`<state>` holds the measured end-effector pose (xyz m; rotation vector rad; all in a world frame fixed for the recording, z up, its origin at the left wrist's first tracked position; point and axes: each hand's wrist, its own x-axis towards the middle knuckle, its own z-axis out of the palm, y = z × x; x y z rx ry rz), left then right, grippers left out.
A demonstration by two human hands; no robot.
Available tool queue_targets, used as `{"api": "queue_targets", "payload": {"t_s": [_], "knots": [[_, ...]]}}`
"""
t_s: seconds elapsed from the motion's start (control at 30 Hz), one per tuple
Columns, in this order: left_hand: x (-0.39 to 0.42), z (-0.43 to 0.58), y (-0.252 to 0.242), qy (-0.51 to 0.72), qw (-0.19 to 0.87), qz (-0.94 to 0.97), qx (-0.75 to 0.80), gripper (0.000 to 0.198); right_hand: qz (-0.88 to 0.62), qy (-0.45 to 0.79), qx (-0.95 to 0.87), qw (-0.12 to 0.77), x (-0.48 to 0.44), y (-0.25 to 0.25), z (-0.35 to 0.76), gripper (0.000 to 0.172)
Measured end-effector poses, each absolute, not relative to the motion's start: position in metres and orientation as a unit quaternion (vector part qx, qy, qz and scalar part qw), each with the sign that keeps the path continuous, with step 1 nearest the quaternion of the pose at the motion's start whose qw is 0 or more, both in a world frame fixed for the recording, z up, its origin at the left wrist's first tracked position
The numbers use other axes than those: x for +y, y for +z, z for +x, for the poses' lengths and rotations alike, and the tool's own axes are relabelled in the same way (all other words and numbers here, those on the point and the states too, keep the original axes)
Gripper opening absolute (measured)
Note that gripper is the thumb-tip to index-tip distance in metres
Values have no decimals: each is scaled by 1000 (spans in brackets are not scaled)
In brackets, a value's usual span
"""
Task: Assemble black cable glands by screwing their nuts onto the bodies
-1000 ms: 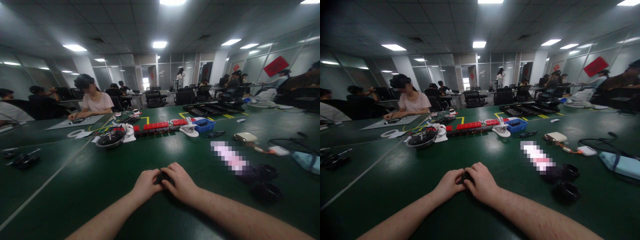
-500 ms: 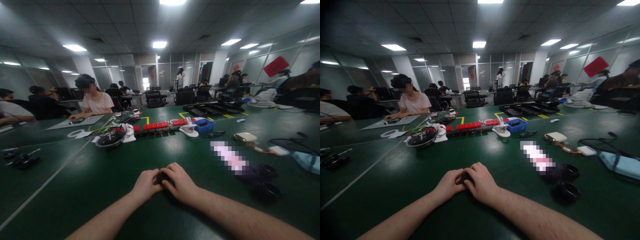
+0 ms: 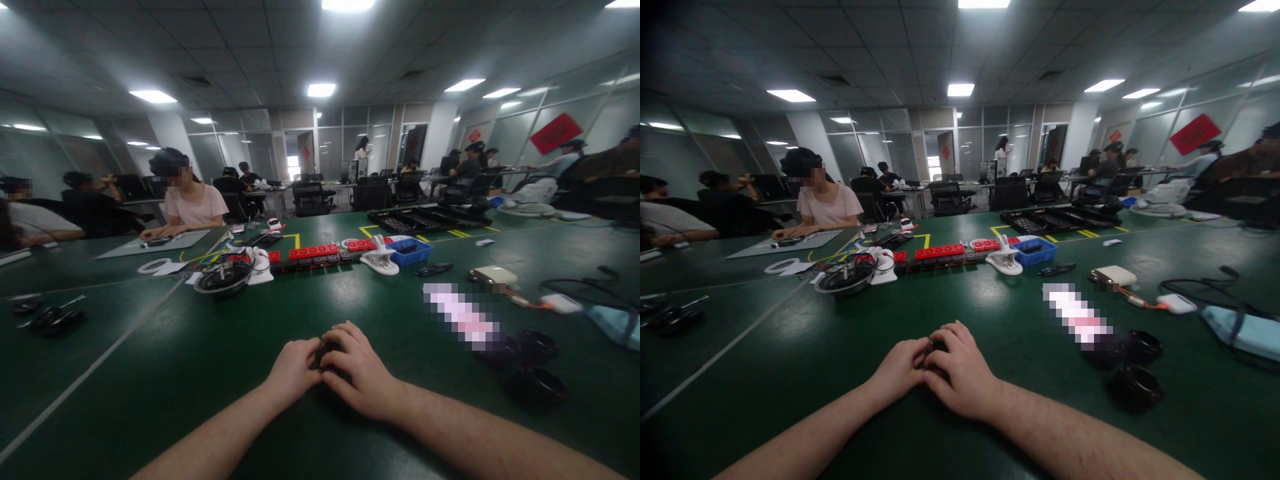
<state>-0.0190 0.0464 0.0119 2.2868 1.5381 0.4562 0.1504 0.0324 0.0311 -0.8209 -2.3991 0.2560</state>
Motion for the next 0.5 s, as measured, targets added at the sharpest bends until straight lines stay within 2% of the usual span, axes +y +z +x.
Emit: {"api": "queue_targets", "payload": {"t_s": [0.5], "knots": [[45,-20,12,164,185,807,536,21,-370,59,-880,292,36,25,151,14]]}}
